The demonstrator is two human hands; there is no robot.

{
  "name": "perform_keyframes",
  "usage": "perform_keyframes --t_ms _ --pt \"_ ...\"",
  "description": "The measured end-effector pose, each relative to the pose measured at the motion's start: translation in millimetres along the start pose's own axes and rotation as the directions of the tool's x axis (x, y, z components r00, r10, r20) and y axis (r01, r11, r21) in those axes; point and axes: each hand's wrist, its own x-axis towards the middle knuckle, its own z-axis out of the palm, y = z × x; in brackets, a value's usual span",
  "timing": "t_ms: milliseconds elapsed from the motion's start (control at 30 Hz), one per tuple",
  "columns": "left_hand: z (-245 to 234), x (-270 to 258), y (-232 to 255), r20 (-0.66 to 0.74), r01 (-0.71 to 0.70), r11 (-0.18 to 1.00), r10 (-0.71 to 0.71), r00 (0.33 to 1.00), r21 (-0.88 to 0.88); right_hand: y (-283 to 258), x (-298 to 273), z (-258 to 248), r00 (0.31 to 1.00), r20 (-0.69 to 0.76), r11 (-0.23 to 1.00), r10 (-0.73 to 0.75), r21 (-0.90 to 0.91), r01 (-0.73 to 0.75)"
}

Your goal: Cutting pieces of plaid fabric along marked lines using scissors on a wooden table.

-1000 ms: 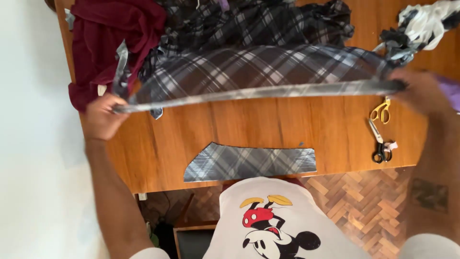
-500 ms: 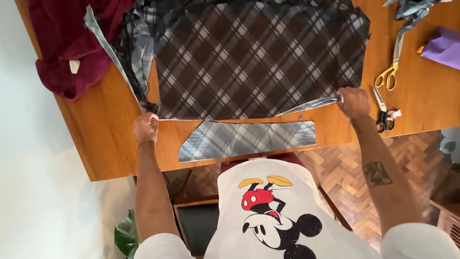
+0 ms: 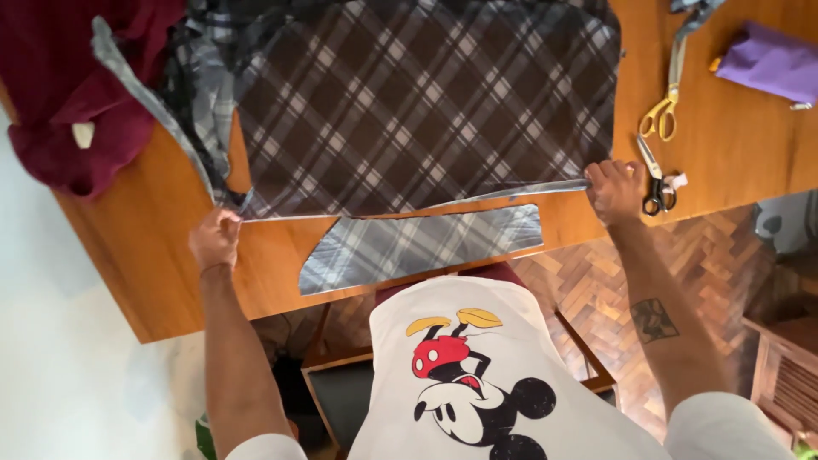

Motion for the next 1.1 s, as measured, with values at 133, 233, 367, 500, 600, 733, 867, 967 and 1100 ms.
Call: perform_keyframes --t_ms 133,233,367,500,600,733,867,967,1100 --pt "-3 7 9 0.031 0.081 0.976 -0.076 0.997 -0.204 12 -20 15 0.998 -0.007 0.998 0.058 0.039 -0.058" --pt "-12 17 14 -0.047 -0.052 0.961 0.041 0.998 -0.271 27 -23 27 0.993 0.037 0.982 0.113 0.148 -0.117" --pt "-32 43 27 0.030 -0.054 0.960 0.065 0.997 -0.275 66 -27 51 0.950 0.256 0.813 0.179 0.506 -0.289" --pt "-41 89 30 0.065 -0.006 0.862 0.045 0.997 -0.506 105 -14 71 0.872 0.400 0.251 0.282 0.847 -0.469" --pt "-24 141 6 0.098 0.072 0.788 -0.015 0.995 -0.612 129 8 102 0.924 0.276 0.184 0.265 0.926 -0.330" --pt "-4 182 17 0.018 0.002 0.857 0.008 1.000 -0.516 118 54 85 0.881 0.315 0.231 0.353 0.883 -0.408" --pt "26 199 15 -0.078 -0.058 0.951 0.036 0.996 -0.305 117 69 102 0.870 0.318 0.165 0.376 0.901 -0.401" --pt "34 204 25 -0.117 -0.061 0.953 0.027 0.993 -0.297 120 71 115 0.860 0.290 0.095 0.419 0.928 -0.359" --pt "32 211 34 -0.141 -0.043 0.948 -0.002 0.990 -0.316 114 81 109 0.843 0.253 0.167 0.475 0.914 -0.369"
